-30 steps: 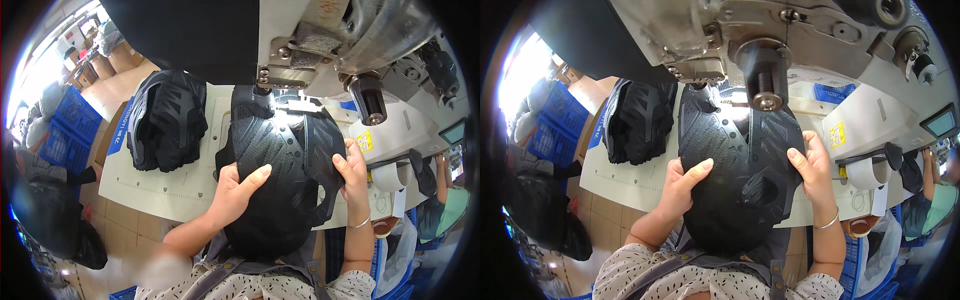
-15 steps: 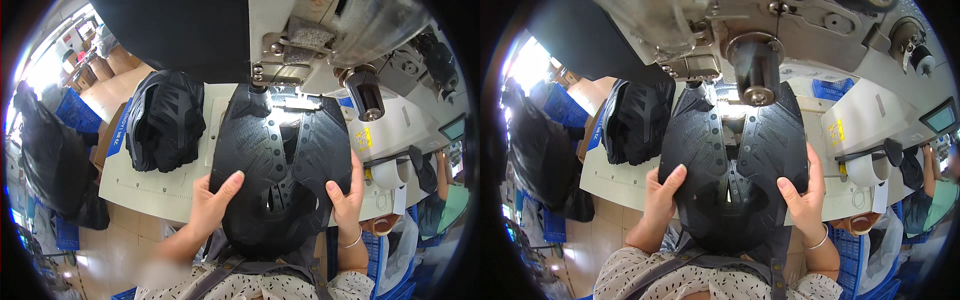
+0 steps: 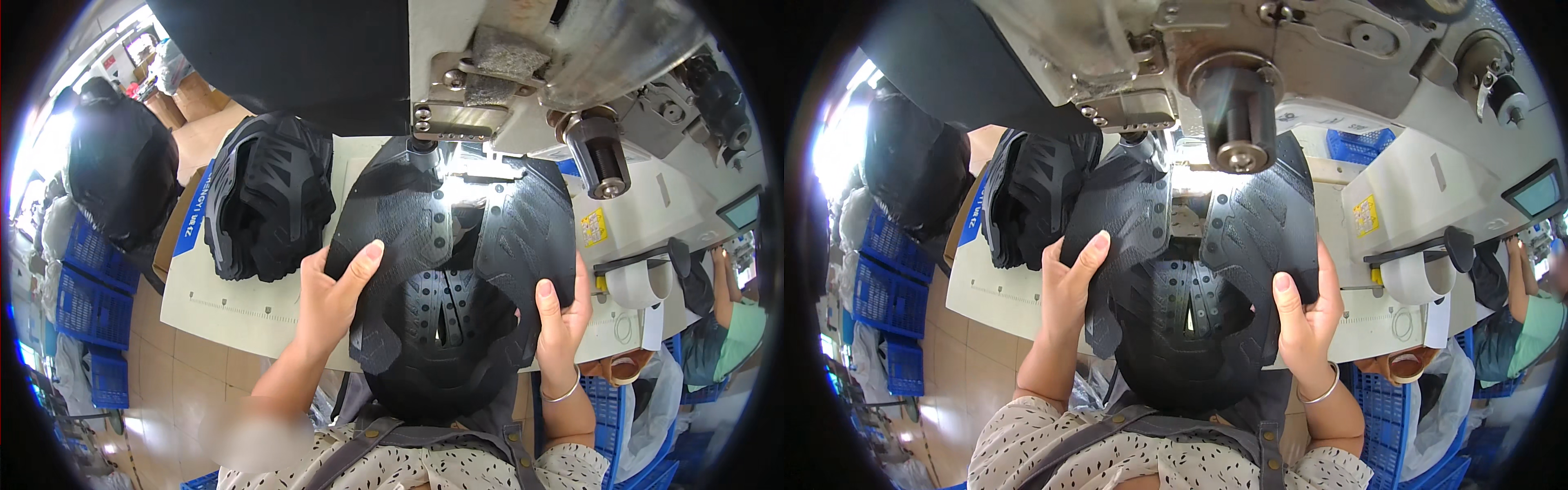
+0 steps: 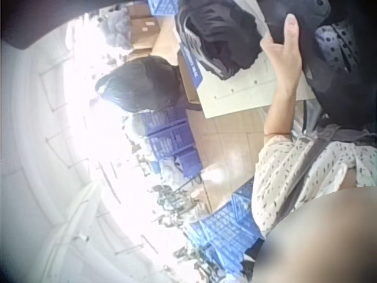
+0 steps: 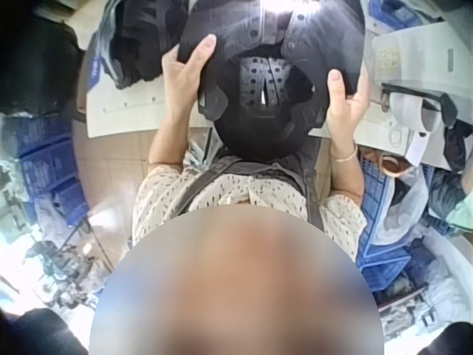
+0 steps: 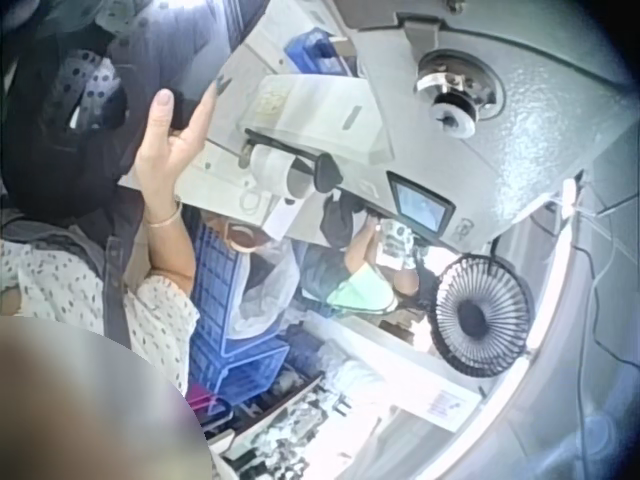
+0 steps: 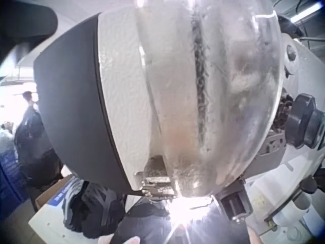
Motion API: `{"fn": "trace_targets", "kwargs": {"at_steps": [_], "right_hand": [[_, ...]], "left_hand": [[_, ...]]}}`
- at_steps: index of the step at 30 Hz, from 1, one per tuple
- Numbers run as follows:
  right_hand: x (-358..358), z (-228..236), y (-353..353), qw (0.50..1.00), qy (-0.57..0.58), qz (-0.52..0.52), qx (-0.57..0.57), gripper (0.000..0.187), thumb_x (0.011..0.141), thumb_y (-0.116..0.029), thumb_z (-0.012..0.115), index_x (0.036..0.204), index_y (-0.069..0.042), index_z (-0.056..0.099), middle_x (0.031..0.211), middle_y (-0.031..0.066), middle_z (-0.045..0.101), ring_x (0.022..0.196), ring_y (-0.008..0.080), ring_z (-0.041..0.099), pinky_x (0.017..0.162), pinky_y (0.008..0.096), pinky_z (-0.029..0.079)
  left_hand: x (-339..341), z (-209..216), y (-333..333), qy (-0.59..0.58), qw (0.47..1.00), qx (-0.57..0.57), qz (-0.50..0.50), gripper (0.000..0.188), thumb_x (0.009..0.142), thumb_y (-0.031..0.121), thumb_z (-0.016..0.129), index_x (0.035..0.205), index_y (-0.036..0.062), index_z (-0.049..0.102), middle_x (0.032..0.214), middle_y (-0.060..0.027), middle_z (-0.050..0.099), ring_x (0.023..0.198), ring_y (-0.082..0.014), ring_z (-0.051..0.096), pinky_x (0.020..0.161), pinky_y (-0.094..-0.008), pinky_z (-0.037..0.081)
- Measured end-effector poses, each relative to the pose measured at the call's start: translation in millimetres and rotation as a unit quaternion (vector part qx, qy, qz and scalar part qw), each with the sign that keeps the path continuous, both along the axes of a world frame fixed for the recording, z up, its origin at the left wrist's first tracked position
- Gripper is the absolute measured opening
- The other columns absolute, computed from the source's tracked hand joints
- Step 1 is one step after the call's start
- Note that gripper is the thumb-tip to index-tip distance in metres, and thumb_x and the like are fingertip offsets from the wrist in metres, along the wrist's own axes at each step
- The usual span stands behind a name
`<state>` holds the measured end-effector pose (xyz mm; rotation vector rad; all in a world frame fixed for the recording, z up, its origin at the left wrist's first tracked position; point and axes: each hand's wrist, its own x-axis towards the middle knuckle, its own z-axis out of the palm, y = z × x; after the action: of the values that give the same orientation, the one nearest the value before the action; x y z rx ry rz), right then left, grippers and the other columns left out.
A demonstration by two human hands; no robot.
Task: The recorder is using an industrial sewing machine to stitch together components of a black shoe upper.
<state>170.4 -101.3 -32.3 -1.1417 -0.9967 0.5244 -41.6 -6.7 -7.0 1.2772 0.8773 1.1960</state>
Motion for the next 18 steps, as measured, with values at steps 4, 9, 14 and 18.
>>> {"fn": "trace_targets", "kwargs": {"at_steps": [4,9,14,18], "right_hand": [[2,9,14,1.000,-0.017,0.000,0.005,0.044,0.088,-0.012,0.053,0.128,-0.002,0.039,0.103,0.0082,0.057,0.075,0.0100,0.057,0.054,0.0205,0.049],[3,20,29,0.998,0.058,0.014,0.007,0.045,0.088,-0.010,0.052,0.129,0.001,0.036,0.097,0.0089,0.058,0.074,0.0119,0.058,0.058,0.0244,0.052],[12,23,46,0.997,0.074,0.022,0.001,0.046,0.087,-0.009,0.053,0.129,0.000,0.038,0.093,0.0070,0.058,0.071,0.0096,0.056,0.058,0.0237,0.051],[16,22,51,0.997,0.069,0.036,0.002,0.044,0.087,-0.011,0.053,0.128,-0.003,0.040,0.094,0.0044,0.058,0.069,0.0068,0.055,0.056,0.0204,0.049]], "left_hand": [[3,4,15,-0.022,1.000,-0.008,-0.008,0.025,0.085,0.020,0.062,0.087,-0.0053,0.061,0.078,-0.0004,0.060,0.066,-0.0040,0.051,0.060,-0.0184,0.043],[7,6,32,-0.034,0.999,-0.008,-0.008,0.026,0.084,0.021,0.063,0.085,-0.0048,0.061,0.077,-0.0008,0.061,0.065,-0.0042,0.052,0.059,-0.0184,0.043],[11,9,48,-0.036,0.999,0.001,0.000,0.028,0.083,0.023,0.065,0.084,-0.0042,0.061,0.077,-0.0003,0.060,0.066,-0.0040,0.052,0.060,-0.0183,0.043],[9,5,57,-0.042,0.999,-0.007,-0.001,0.045,0.082,0.026,0.066,0.096,-0.0149,0.051,0.077,-0.0048,0.061,0.067,-0.0041,0.054,0.064,-0.0166,0.044]]}}
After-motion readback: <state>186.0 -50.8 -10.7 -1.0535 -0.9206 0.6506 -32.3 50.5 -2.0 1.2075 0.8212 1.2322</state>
